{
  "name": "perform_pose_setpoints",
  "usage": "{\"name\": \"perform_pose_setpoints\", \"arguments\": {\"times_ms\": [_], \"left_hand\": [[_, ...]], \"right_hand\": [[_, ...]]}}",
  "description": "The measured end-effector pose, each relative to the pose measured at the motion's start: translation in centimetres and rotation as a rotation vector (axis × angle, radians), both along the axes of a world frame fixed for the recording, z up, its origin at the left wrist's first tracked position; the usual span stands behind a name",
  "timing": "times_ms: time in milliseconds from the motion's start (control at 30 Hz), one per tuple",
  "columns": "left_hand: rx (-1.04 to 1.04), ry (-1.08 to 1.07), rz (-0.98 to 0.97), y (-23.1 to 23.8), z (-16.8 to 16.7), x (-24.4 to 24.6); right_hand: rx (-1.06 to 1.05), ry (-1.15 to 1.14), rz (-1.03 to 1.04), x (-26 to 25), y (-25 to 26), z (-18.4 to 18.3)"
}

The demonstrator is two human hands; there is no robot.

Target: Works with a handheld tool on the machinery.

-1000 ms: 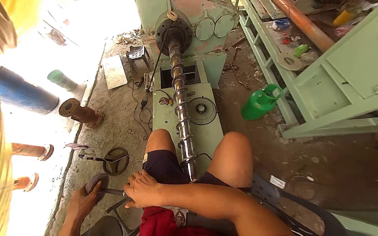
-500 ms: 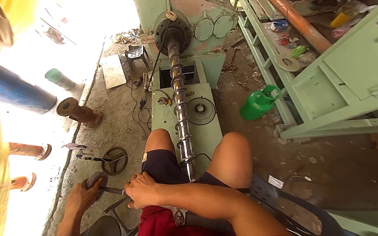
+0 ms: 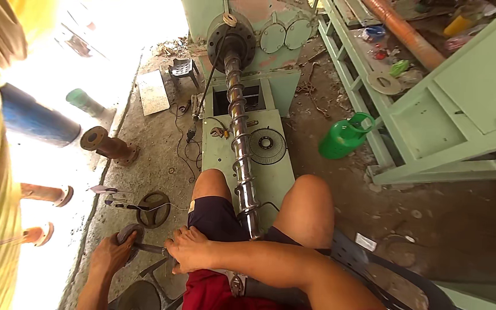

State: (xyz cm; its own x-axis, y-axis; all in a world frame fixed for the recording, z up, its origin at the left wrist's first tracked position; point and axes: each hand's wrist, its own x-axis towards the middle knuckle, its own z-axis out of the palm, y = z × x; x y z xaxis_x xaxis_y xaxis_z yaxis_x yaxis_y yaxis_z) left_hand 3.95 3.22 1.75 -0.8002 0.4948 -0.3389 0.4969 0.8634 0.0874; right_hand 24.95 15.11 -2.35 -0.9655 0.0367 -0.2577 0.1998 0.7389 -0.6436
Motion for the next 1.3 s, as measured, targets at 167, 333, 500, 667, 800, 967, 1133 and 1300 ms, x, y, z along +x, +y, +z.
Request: {"name": "perform_pose_setpoints", "arguments": {"times_ms": [167,333,500,667,800,967,1133,1300], "left_hand": [[0.394,0.046,-0.059,-2.8,-2.2,0.5],[0.377,0.04,-0.036,-3.8,-2.9,0.2],[-0.029,0.006,-0.002,-0.3,0.1,0.0],[0.221,0.035,-0.009,-2.0,-1.0,0.6],[0.623,0.08,-0.043,-4.9,-4.1,1.4],[0.396,0.062,-0.016,-4.1,-3.2,0.3],[-0.009,-0.01,0.041,-0.6,-0.6,-0.2],[0.184,0.019,0.004,-1.3,-1.3,0.3]], "right_hand": [[-0.203,-0.046,0.006,-0.8,2.3,-0.5],[-0.178,-0.043,0.048,-0.7,2.2,-0.9],[-0.026,-0.041,0.013,-0.5,0.0,-0.4],[-0.107,-0.04,-0.008,-0.8,1.1,-0.5],[-0.214,-0.112,0.034,-1.3,2.3,-0.4],[-0.093,-0.057,0.051,-0.7,1.0,-0.7],[-0.018,-0.072,0.015,-0.6,-0.1,-0.2],[-0.067,-0.059,0.009,-0.8,1.1,-0.3]]}}
